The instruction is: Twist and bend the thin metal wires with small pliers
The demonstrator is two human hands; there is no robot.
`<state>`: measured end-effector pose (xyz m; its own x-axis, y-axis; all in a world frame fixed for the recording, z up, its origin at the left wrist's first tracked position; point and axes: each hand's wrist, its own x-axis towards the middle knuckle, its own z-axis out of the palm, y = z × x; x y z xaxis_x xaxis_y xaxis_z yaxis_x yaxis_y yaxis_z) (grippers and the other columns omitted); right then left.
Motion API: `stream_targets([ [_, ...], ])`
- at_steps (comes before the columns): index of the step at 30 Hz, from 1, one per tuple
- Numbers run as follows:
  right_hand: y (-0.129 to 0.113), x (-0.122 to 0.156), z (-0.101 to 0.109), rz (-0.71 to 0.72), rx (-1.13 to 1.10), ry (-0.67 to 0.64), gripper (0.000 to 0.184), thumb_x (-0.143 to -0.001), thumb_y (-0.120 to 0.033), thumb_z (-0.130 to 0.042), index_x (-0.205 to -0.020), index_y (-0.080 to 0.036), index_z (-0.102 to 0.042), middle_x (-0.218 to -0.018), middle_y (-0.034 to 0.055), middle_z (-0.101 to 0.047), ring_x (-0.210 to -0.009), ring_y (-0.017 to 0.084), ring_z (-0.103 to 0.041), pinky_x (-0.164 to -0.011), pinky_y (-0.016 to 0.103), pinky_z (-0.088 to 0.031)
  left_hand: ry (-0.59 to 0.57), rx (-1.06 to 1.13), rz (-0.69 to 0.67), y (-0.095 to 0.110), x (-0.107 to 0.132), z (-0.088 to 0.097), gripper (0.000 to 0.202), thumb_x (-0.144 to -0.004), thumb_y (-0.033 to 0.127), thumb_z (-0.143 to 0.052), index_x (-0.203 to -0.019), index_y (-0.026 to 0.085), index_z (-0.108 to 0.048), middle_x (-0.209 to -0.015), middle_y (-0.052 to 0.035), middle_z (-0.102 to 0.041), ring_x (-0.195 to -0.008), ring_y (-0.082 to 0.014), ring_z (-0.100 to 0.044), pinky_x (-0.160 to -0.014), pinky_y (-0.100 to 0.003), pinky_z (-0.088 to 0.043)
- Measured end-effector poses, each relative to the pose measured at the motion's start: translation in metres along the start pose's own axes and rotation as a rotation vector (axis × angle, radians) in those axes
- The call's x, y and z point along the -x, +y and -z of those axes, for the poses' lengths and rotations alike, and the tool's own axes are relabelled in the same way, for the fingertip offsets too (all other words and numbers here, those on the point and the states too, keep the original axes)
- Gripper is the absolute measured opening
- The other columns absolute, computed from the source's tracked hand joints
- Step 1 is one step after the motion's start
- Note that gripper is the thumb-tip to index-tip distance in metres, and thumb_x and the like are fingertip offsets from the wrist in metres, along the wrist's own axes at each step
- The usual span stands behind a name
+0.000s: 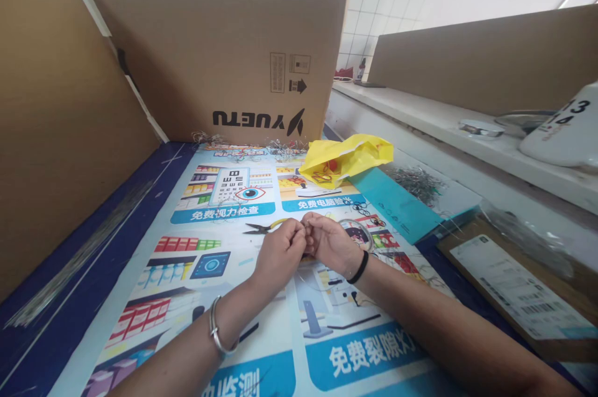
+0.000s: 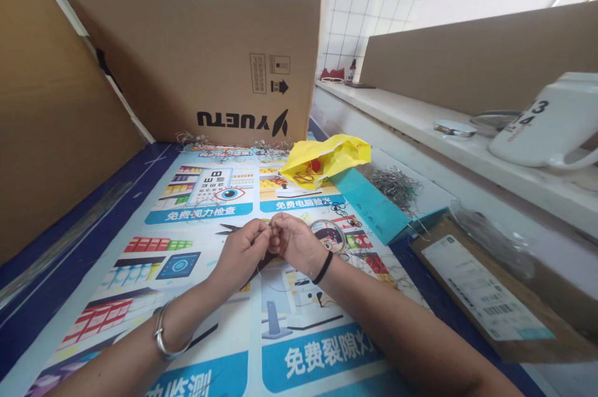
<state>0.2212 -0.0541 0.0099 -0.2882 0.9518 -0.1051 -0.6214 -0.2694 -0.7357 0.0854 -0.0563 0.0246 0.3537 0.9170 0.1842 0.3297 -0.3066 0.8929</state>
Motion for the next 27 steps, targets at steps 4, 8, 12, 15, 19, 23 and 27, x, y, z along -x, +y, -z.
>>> stream_targets([
  [4,0.0,0.0003,0.0005,-0.007,-0.011,-0.023,0.009,-0.069,-0.024,-0.056,-0.065,-0.017,-0.051,-0.057,-0.004,-0.046,-0.048,0.008,-0.04,-0.045,0.021,-0.03,0.0,-0.001,0.002,-0.0005,0.0004,0.0,0.015,-0.08,0.023,-0.039,-0.071,0.02,-0.051,-0.066,0.0025,-0.058,-0.063,-0.012,-0.053,-0.058,-0.022,-0.038],
  [8,-0.0002,0.0004,0.0018,-0.002,0.003,-0.032,0.009,-0.07,-0.024,-0.055,-0.066,-0.018,-0.051,-0.057,-0.0041,-0.046,-0.048,0.008,-0.04,-0.046,0.022,-0.031,-0.002,-0.026,0.002,-0.0014,0.0002,0.0005,0.016,-0.08,0.024,-0.039,-0.072,0.021,-0.053,-0.066,0.0026,-0.058,-0.063,-0.0121,-0.052,-0.058,-0.022,-0.038],
  [12,-0.0005,0.001,0.0023,-0.002,0.001,-0.029,0.008,-0.069,-0.024,-0.056,-0.066,-0.017,-0.052,-0.057,-0.0041,-0.047,-0.048,0.008,-0.041,-0.046,0.022,-0.031,-0.003,-0.039,-0.01,-0.0012,-0.0004,0.001,0.016,-0.08,0.023,-0.039,-0.073,0.021,-0.054,-0.068,0.0022,-0.059,-0.063,-0.012,-0.053,-0.058,-0.022,-0.038],
  [15,-0.0004,0.0011,0.002,-0.007,-0.009,-0.026,0.007,-0.07,-0.023,-0.056,-0.066,-0.017,-0.052,-0.057,-0.004,-0.046,-0.048,0.008,-0.041,-0.046,0.021,-0.031,-0.006,-0.045,-0.013,-0.0003,-0.0004,0.0011,0.016,-0.08,0.023,-0.04,-0.072,0.021,-0.053,-0.068,0.0023,-0.06,-0.063,-0.0121,-0.053,-0.059,-0.022,-0.038],
  [19,0.0001,0.0005,0.0015,-0.005,0.0,-0.02,0.008,-0.069,-0.024,-0.056,-0.066,-0.017,-0.052,-0.057,-0.0043,-0.046,-0.047,0.008,-0.04,-0.045,0.021,-0.03,-0.008,-0.042,-0.009,0.0008,0.0001,0.0012,0.016,-0.079,0.023,-0.04,-0.07,0.02,-0.052,-0.067,0.0022,-0.059,-0.063,-0.0122,-0.053,-0.059,-0.022,-0.038],
  [23,0.0005,-0.0002,0.0025,-0.006,0.006,-0.029,0.008,-0.069,-0.024,-0.056,-0.067,-0.018,-0.052,-0.055,-0.0043,-0.046,-0.047,0.008,-0.04,-0.046,0.021,-0.031,-0.005,-0.039,-0.003,0.0009,0.0,0.0013,0.015,-0.078,0.022,-0.04,-0.069,0.02,-0.052,-0.068,0.0019,-0.06,-0.063,-0.0124,-0.052,-0.059,-0.022,-0.038],
  [27,0.0001,0.0004,0.0015,0.006,0.026,-0.024,0.007,-0.068,-0.024,-0.056,-0.066,-0.018,-0.052,-0.053,-0.0042,-0.046,-0.046,0.008,-0.039,-0.045,0.021,-0.031,-0.008,-0.039,-0.004,0.0011,0.0,0.0011,0.016,-0.078,0.022,-0.039,-0.069,0.02,-0.052,-0.067,0.0024,-0.059,-0.063,-0.0122,-0.052,-0.059,-0.022,-0.038],
])
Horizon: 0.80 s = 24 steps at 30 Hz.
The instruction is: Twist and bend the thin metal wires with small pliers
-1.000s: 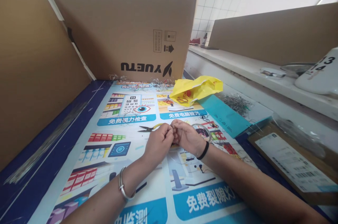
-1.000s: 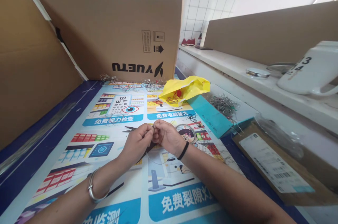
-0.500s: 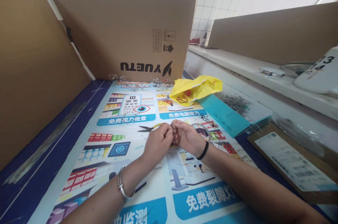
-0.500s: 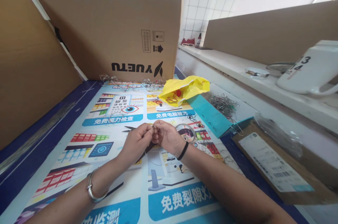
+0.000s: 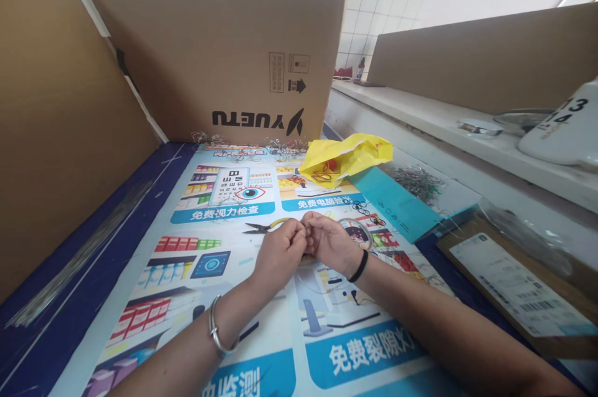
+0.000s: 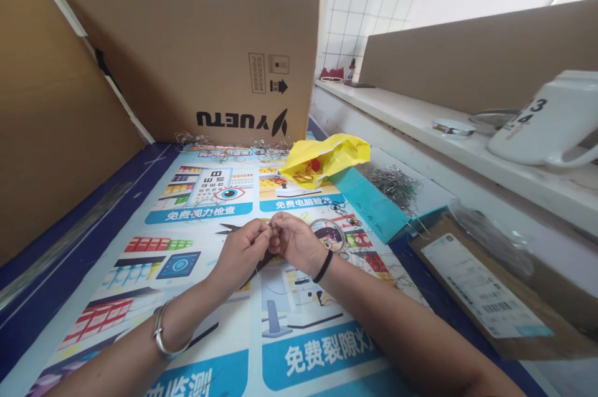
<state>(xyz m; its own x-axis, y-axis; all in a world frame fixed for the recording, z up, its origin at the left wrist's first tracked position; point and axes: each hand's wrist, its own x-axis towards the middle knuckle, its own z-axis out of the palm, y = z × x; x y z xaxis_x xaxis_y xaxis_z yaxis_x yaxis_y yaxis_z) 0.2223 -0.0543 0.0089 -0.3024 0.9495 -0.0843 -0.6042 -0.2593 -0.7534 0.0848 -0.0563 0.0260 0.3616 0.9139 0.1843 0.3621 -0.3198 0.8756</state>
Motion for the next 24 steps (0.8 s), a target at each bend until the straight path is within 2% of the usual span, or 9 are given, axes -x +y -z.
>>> stream_targets([
  [5,-0.001,0.001,-0.005,0.074,0.067,0.069,0.01,-0.069,-0.023,-0.056,-0.063,-0.018,-0.051,-0.051,-0.0039,-0.046,-0.045,0.008,-0.039,-0.043,0.021,-0.03,0.009,0.045,0.011,0.001,0.001,-0.001,0.015,-0.078,0.022,-0.039,-0.067,0.02,-0.05,-0.066,0.0029,-0.057,-0.063,-0.0116,-0.051,-0.058,-0.022,-0.038],
  [8,0.0,0.001,-0.004,0.128,0.12,0.066,0.015,-0.072,-0.026,-0.055,-0.061,-0.018,-0.049,-0.051,-0.0038,-0.045,-0.046,0.009,-0.041,-0.044,0.022,-0.033,0.025,0.135,0.026,0.0,0.001,-0.003,0.016,-0.078,0.021,-0.039,-0.064,0.019,-0.047,-0.066,0.0032,-0.057,-0.063,-0.0106,-0.051,-0.06,-0.022,-0.039],
  [12,0.001,0.002,0.0,0.161,0.24,0.089,0.015,-0.074,-0.029,-0.055,-0.065,-0.019,-0.049,-0.052,-0.0048,-0.046,-0.045,0.008,-0.04,-0.044,0.021,-0.033,0.022,0.262,0.067,-0.002,0.0,-0.006,0.016,-0.077,0.022,-0.041,-0.062,0.019,-0.044,-0.057,0.0044,-0.05,-0.058,-0.0091,-0.048,-0.057,-0.02,-0.038],
  [15,0.002,0.002,0.003,0.203,0.523,0.14,0.011,-0.077,-0.029,-0.054,-0.072,-0.019,-0.051,-0.054,-0.0054,-0.047,-0.045,0.008,-0.042,-0.045,0.021,-0.034,0.009,0.396,0.189,-0.003,-0.001,-0.007,0.018,-0.078,0.026,-0.042,-0.062,0.018,-0.044,-0.05,0.006,-0.043,-0.045,-0.0068,-0.039,-0.046,-0.018,-0.032],
  [18,0.001,0.002,0.007,0.401,0.983,0.191,0.005,-0.076,-0.023,-0.054,-0.072,-0.02,-0.052,-0.06,-0.0037,-0.051,-0.053,0.01,-0.047,-0.051,0.023,-0.038,-0.021,0.472,0.319,-0.005,-0.002,-0.008,0.021,-0.077,0.033,-0.042,-0.062,0.018,-0.045,-0.046,0.0069,-0.04,-0.035,-0.0054,-0.027,-0.036,-0.018,-0.021],
  [21,0.0,0.001,0.012,0.663,1.35,0.181,0.007,-0.074,-0.015,-0.052,-0.072,-0.02,-0.056,-0.068,-0.0008,-0.055,-0.064,0.012,-0.049,-0.061,0.025,-0.04,-0.006,0.456,0.314,-0.009,-0.004,-0.008,0.019,-0.073,0.029,-0.046,-0.058,0.018,-0.044,-0.046,0.0061,-0.042,-0.035,-0.0047,-0.029,-0.038,-0.018,-0.022],
  [24,0.0,0.0,0.015,0.755,1.471,0.119,0.013,-0.076,-0.012,-0.049,-0.076,-0.02,-0.058,-0.073,0.0009,-0.058,-0.069,0.012,-0.052,-0.065,0.025,-0.041,0.03,0.412,0.282,-0.012,-0.006,-0.008,0.018,-0.069,0.026,-0.047,-0.054,0.018,-0.044,-0.045,0.0052,-0.044,-0.038,-0.0055,-0.033,-0.04,-0.018,-0.024],
])
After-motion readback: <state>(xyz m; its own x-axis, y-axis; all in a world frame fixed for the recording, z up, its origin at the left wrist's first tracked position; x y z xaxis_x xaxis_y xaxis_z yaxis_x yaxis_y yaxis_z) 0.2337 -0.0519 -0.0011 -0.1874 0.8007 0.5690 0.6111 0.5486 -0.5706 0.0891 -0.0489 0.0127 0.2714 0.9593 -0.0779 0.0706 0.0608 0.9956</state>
